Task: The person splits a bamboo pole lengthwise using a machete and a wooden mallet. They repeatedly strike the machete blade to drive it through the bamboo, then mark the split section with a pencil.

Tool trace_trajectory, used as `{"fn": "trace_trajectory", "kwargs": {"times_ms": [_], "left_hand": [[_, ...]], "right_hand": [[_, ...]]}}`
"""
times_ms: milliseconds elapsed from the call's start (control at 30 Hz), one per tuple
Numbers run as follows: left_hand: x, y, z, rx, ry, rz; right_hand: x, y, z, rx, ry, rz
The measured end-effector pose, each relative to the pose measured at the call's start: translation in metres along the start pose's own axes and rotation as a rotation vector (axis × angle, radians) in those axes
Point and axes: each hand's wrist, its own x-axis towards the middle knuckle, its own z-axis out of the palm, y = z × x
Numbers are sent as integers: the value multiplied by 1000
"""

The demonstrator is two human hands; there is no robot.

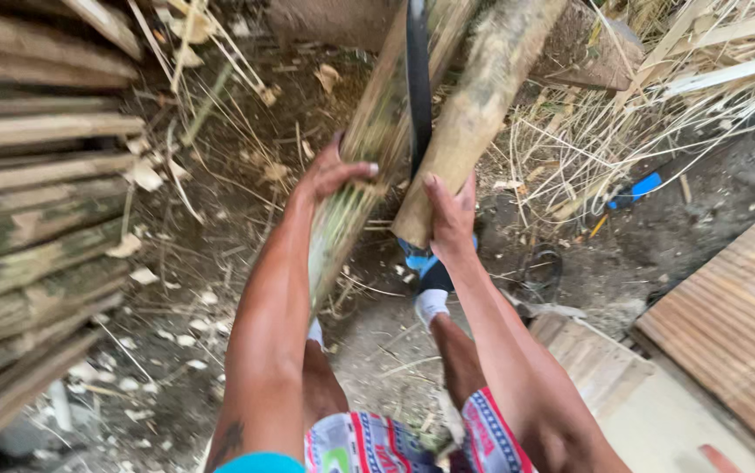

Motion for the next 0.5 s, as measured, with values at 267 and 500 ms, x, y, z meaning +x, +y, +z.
{"fn": "trace_trajectory", "kwargs": {"times_ms": [267, 500], "left_hand": [[-87, 42, 76, 506, 643, 24], [-110, 27, 76, 669, 494, -341]], "right_hand": [[-12, -4, -31, -128, 107, 149], [-12, 6, -34, -101, 106, 144]]}}
